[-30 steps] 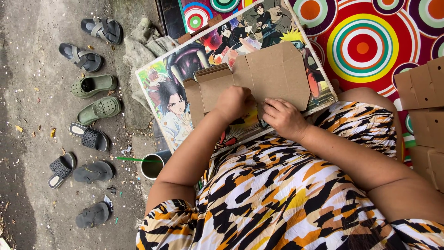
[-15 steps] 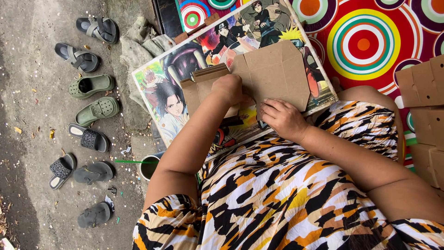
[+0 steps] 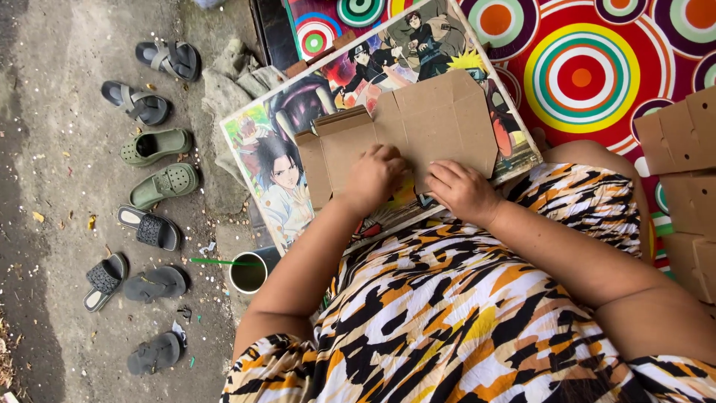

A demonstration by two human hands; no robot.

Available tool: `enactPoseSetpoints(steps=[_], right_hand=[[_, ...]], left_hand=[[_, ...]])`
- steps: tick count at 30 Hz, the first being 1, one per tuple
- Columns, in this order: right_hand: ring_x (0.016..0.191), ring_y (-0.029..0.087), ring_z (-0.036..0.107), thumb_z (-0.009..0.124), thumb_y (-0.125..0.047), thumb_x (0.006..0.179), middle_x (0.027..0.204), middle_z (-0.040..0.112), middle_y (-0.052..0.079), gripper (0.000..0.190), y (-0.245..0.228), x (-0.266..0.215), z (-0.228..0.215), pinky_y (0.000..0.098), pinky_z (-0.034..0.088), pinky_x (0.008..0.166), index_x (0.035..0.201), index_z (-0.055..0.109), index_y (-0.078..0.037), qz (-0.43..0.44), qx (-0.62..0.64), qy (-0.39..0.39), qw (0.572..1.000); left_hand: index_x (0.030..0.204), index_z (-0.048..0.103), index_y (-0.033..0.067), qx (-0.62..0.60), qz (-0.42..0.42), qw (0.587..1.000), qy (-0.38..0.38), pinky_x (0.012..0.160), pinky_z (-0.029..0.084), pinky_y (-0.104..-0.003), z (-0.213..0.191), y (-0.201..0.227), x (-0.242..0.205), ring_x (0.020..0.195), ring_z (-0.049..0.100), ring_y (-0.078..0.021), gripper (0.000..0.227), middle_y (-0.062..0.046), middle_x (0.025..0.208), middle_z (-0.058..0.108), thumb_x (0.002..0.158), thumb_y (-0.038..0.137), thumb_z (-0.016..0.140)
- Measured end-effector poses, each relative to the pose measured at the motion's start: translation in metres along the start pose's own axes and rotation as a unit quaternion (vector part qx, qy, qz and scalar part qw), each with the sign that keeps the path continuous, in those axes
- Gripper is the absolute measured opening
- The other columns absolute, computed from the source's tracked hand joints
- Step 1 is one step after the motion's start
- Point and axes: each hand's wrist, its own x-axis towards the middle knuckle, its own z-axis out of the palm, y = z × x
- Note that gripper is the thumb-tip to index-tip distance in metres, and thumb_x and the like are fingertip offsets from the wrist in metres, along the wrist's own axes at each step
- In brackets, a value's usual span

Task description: Folding cardboard templates into boxes

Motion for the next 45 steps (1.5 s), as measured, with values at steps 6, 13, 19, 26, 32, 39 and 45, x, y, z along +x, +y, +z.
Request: enactPoseSetpoints(steps=[6,13,19,26,32,39,45], right_hand=[[0.101,0.028,0.067,0.062,-0.025,0.101,0.098,0.066,0.005,0.017,0.016,0.011,-0.002,0.0397,0.058,0.077,0.104,0.07,-0.011,-0.014,0.014,-0.035,0.999],[0.091,0.022,0.071,0.062,-0.025,0.102,0.091,0.074,0.005,0.018,0.025,0.077,-0.047,0.0331,0.059,0.081,0.102,0.076,-0.014,0.051,0.095,-0.247,0.963],[0.094,0.03,0.075,0.065,-0.022,0.099,0.095,0.078,0.012,0.019,0.022,0.11,-0.064,0.0422,0.06,0.086,0.103,0.077,-0.007,0.055,0.118,-0.344,0.93],[0.1,0.022,0.071,0.065,-0.024,0.099,0.098,0.076,0.006,0.016,0.014,0.07,-0.053,0.0352,0.058,0.092,0.105,0.076,-0.013,0.06,0.069,-0.299,0.95],[0.126,0.036,0.062,0.076,-0.026,0.088,0.125,0.07,0.016,0.04,0.052,0.026,-0.094,0.049,0.051,0.107,0.122,0.071,-0.005,0.123,0.131,-0.177,0.968],[0.124,0.03,0.065,0.077,-0.018,0.088,0.12,0.073,0.008,0.027,0.066,-0.026,-0.055,0.0419,0.053,0.105,0.113,0.075,-0.009,0.086,0.049,-0.057,0.993],[0.12,0.031,0.067,0.079,-0.016,0.084,0.117,0.074,0.01,0.028,0.057,-0.016,-0.067,0.0423,0.056,0.102,0.109,0.073,-0.005,0.084,0.082,-0.045,0.992]], left_hand=[[0.113,0.069,0.0168,0.063,0.028,0.997,0.034,0.1,0.053,-0.058,0.002,0.024,-0.036,0.134,0.052,-0.0377,0.025,-0.009,0.124,0.063,0.089,0.026,0.07],[0.114,0.067,0.019,0.074,0.03,0.996,0.03,0.102,0.052,-0.058,-0.002,0.026,-0.04,0.137,0.05,-0.0383,0.023,-0.009,0.129,0.059,0.092,0.026,0.066],[0.114,0.07,0.0162,0.031,0.005,0.999,0.04,0.102,0.051,-0.06,-0.01,0.031,-0.037,0.135,0.051,-0.0377,0.047,-0.01,0.126,0.061,0.087,0.054,0.071],[0.119,0.059,0.0139,0.045,-0.015,0.997,0.068,0.096,0.053,-0.053,0.039,0.03,0.01,0.115,0.063,-0.0316,0.06,-0.006,0.11,0.062,0.077,0.051,0.078],[0.096,0.068,0.0119,0.103,0.044,0.988,0.102,0.078,0.058,-0.045,0.056,0.039,0.02,0.098,0.068,-0.0337,0.023,-0.009,0.092,0.065,0.079,0.026,0.073],[0.118,0.061,0.0069,0.134,-0.027,0.99,0.016,0.095,0.05,-0.058,0.037,0.076,0.036,0.108,0.062,-0.0419,0.031,-0.019,0.109,0.064,0.089,0.017,0.065],[0.102,0.069,0.0039,0.121,0.027,0.981,0.148,0.058,0.057,-0.044,0.04,0.102,0.043,0.088,0.064,-0.038,0.018,-0.018,0.09,0.059,0.085,0.009,0.065]])
